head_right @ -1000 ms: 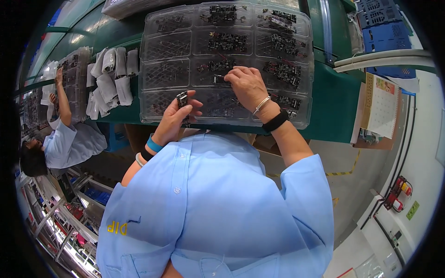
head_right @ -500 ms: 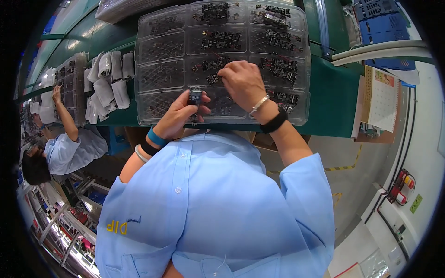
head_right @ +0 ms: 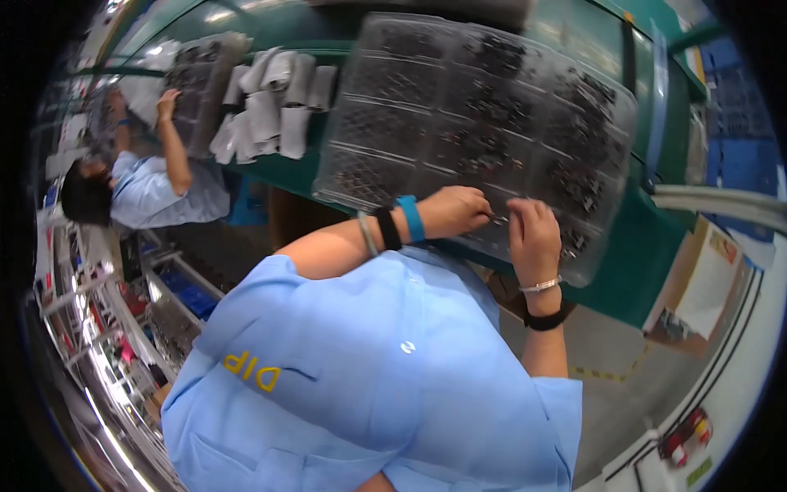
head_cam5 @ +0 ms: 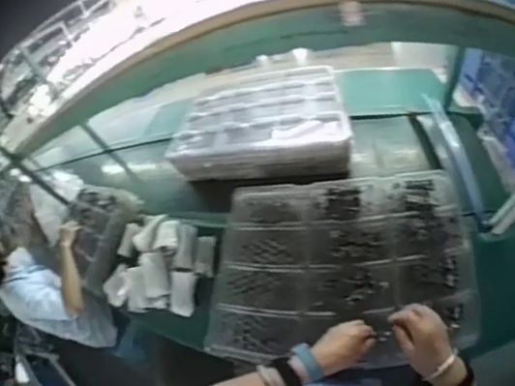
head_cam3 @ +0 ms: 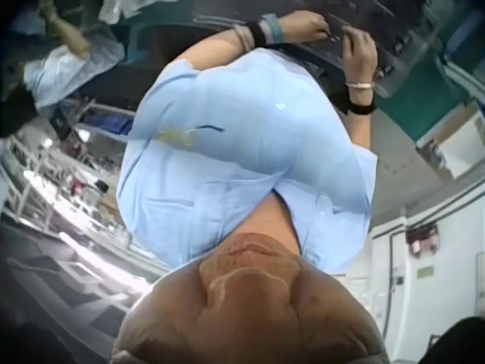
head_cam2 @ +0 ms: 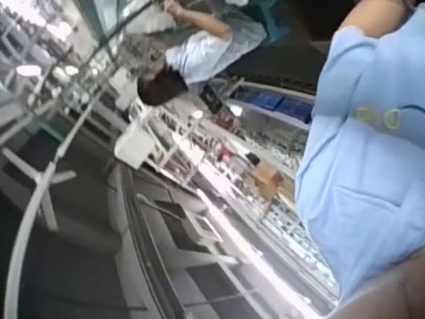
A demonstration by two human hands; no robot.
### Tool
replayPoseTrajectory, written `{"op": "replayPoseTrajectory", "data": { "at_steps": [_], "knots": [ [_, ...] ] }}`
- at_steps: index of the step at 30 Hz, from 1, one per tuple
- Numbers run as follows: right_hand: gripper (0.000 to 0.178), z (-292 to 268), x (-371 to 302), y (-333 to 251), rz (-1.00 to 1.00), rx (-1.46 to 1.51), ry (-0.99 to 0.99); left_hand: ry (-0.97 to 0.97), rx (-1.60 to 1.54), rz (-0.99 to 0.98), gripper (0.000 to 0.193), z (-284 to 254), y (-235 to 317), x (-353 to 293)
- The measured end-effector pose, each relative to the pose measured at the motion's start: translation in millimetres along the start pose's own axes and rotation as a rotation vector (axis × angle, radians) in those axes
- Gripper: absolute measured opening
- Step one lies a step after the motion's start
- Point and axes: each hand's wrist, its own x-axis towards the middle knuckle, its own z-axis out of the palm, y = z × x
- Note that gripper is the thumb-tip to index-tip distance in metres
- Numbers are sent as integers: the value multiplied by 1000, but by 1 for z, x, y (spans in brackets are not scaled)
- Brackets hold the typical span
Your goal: The person removes a circuit board from a foam pouch, sorts circuit boards into a plastic tray, and then packages a circuit board into a foam pouch before placing it in a box.
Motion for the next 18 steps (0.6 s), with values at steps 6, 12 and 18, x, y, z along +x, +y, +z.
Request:
{"op": "replayPoseTrajectory", "data": {
  "at_steps": [6, 12, 18],
  "knots": [
    [16, 32, -8, -17, -120, -214, -144, 253, 52, -5, 16, 8, 0, -17],
    [16, 50, -8, -15, -63, -350, -123, 431, 20, 354, 23, -81, 17, -64],
    [15, 60, -10, -26, 0, -488, -52, 1061, 321, -224, 30, -172, -116, -160]
  ]
}}
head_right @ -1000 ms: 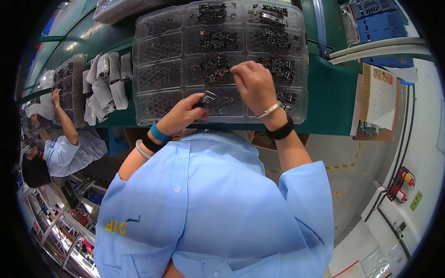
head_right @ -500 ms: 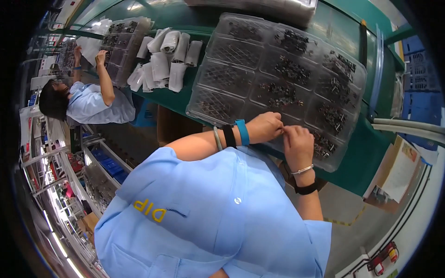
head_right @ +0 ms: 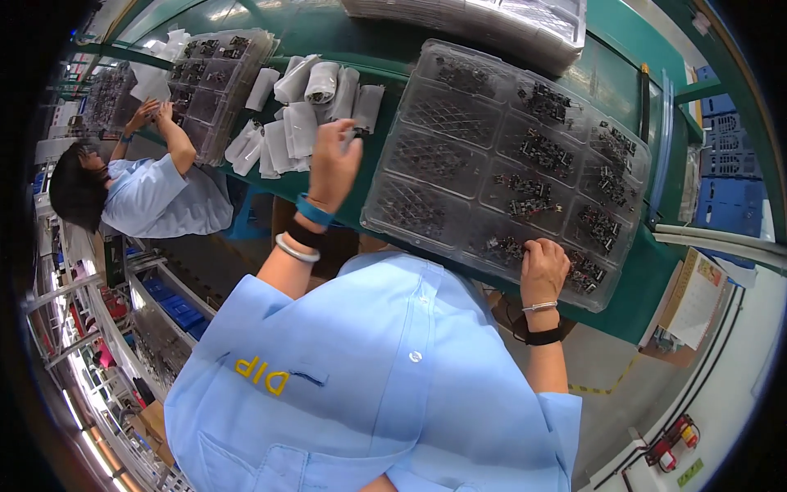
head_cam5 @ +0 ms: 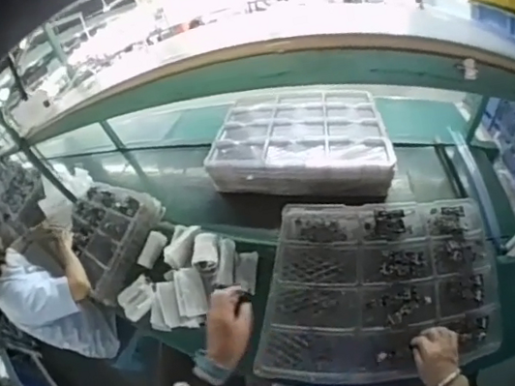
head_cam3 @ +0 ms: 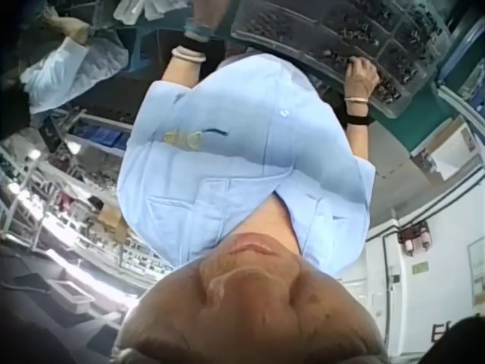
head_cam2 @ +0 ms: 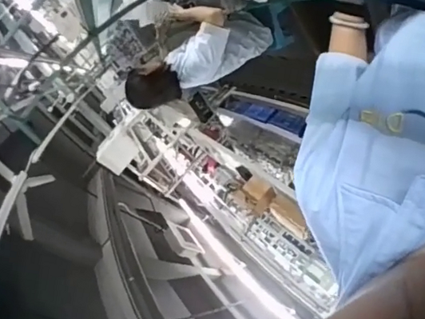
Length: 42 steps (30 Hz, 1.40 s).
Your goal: The person removes a circuit board from a foam pouch, sorts circuit boards into a plastic tray, and then packages a circuit board into a foam pouch before placing it in a box.
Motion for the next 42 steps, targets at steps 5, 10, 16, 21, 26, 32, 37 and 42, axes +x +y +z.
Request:
{"op": "replayPoseTrajectory", "data": {
  "at_steps": [5, 10, 16, 21, 26, 32, 37, 42],
  "knots": [
    [21, 1, -3, -22, 112, -137, 64, -104, 192, -81, 52, 1, -85, -20],
    [31, 15, -13, -23, 423, -37, 20, -242, 369, -1, 71, 4, -81, -17],
    [31, 10, -19, -49, 580, -87, 125, -274, 255, 86, 68, -13, -71, -16],
    [31, 0, -13, -61, 601, 120, 215, -191, -358, -170, 58, -50, -58, -17],
    [27, 1, 34, -47, 204, -109, 345, -330, -1268, -628, 50, -73, -42, -6],
    [36, 16, 59, -10, 170, -130, -140, -462, -1696, -738, 51, -76, 7, -24],
    [34, -1, 58, -20, 164, -69, -71, -501, -1825, -849, 47, -50, 60, -36],
    [35, -68, 55, -107, 78, 898, -99, -413, -1831, -904, 43, -35, 97, -42]
  ]
}}
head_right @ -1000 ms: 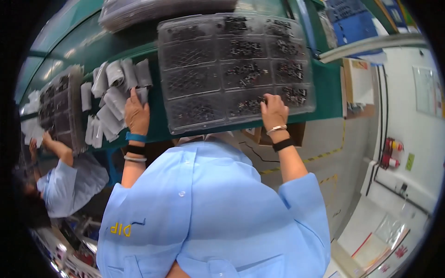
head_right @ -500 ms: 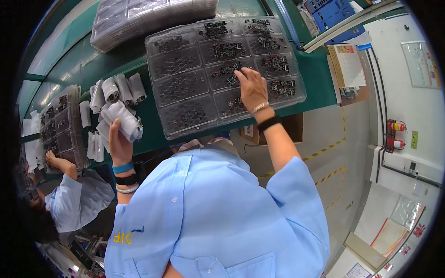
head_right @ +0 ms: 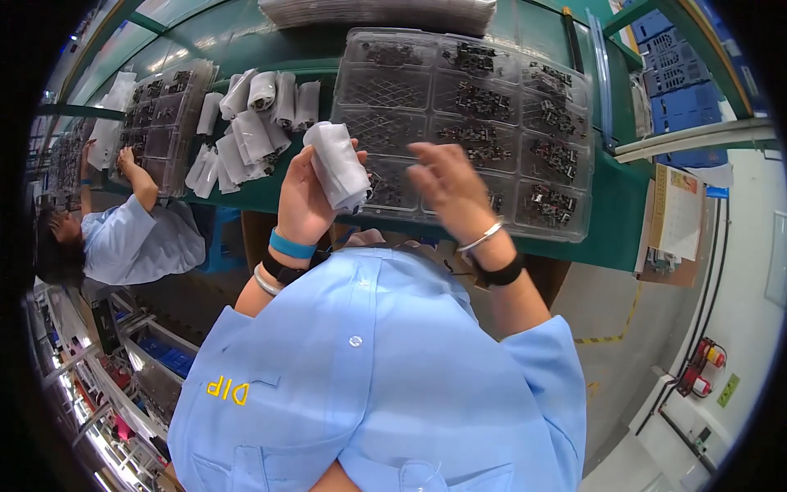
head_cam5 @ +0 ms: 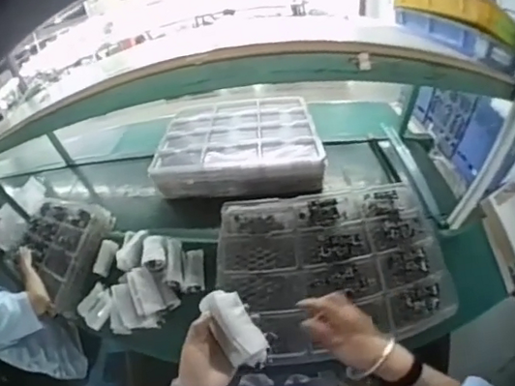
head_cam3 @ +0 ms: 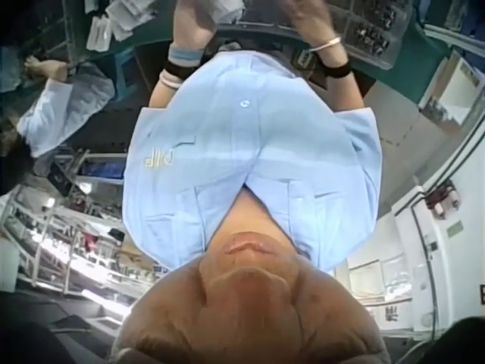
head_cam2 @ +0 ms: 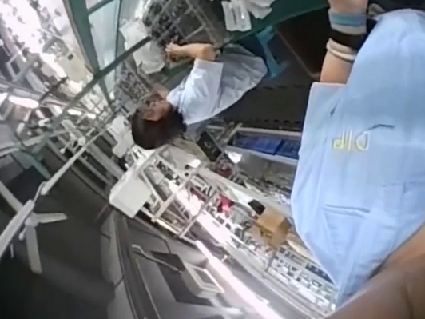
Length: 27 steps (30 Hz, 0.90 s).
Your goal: The person removes a circuit board from a foam pouch, sorts circuit boards into a plastic tray, and then packages a circuit board into a foam pouch before placing it in a box.
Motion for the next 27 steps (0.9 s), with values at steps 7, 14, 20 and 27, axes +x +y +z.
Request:
{"op": "replayPoseTrajectory", "data": {
  "at_steps": [7, 14, 20, 27],
  "knots": [
    [32, 8, -6, -17, -287, 29, -74, 67, 29, 28, 41, 9, -24, -1],
    [24, -9, -6, -14, -187, 83, -66, 92, -28, 60, 45, 10, -33, -3],
    [23, -2, -6, -12, -78, 279, -113, 63, -25, 84, 47, 15, -35, -1],
    [25, 10, -9, -9, 4, 159, -148, 66, 107, 154, 41, 17, -40, 4]
  ]
}}
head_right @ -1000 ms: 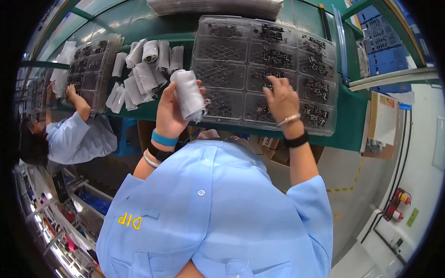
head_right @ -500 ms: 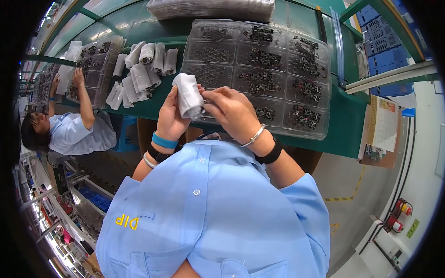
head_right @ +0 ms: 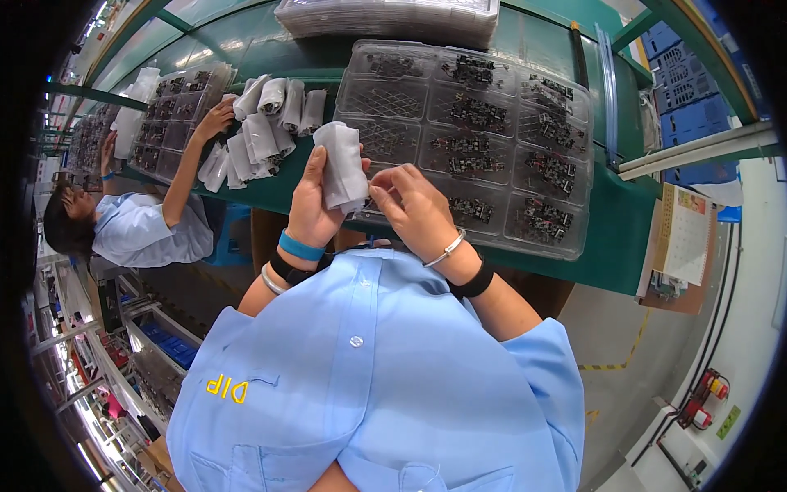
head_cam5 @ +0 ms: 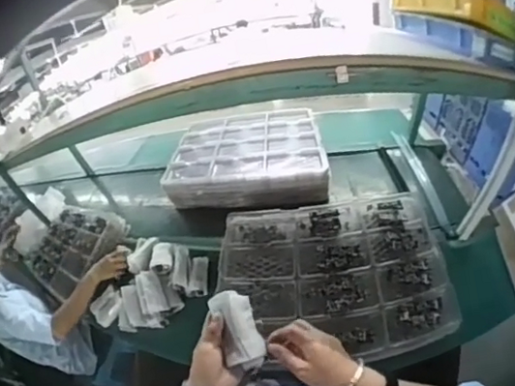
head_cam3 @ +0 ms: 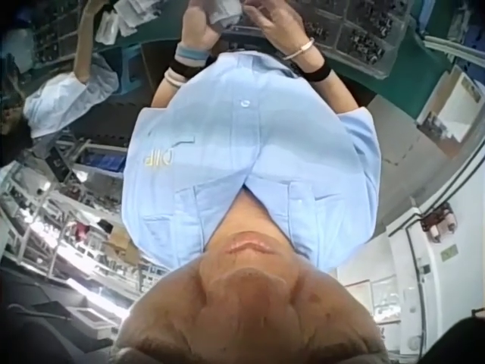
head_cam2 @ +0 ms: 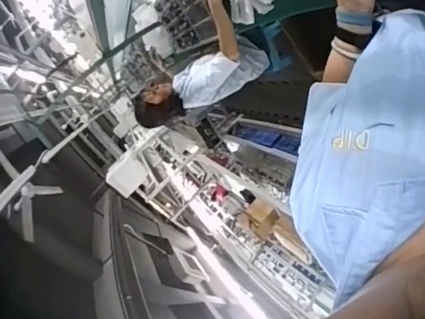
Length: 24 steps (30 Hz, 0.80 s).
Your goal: The person removes a circuit board from a foam pouch, sorts circuit boards into a plastic tray, and then packages a circuit board into a foam pouch before placing it in a box.
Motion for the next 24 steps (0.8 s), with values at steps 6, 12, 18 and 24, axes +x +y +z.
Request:
{"op": "replayPoseTrajectory", "data": {
  "at_steps": [6, 12, 18, 24],
  "knots": [
    [25, 1, 7, -10, -254, -245, 101, -19, 33, -8, 43, 5, 6, -3],
    [23, 2, 10, -1, -242, -278, 102, -129, 137, -20, 62, 5, 7, -9],
    [23, 4, 10, 4, -394, -586, 175, -117, 256, 18, 78, -1, -7, -9],
    [26, 6, 15, 21, -527, -747, 224, -8, 378, -85, 88, 3, -14, -9]
  ]
}}
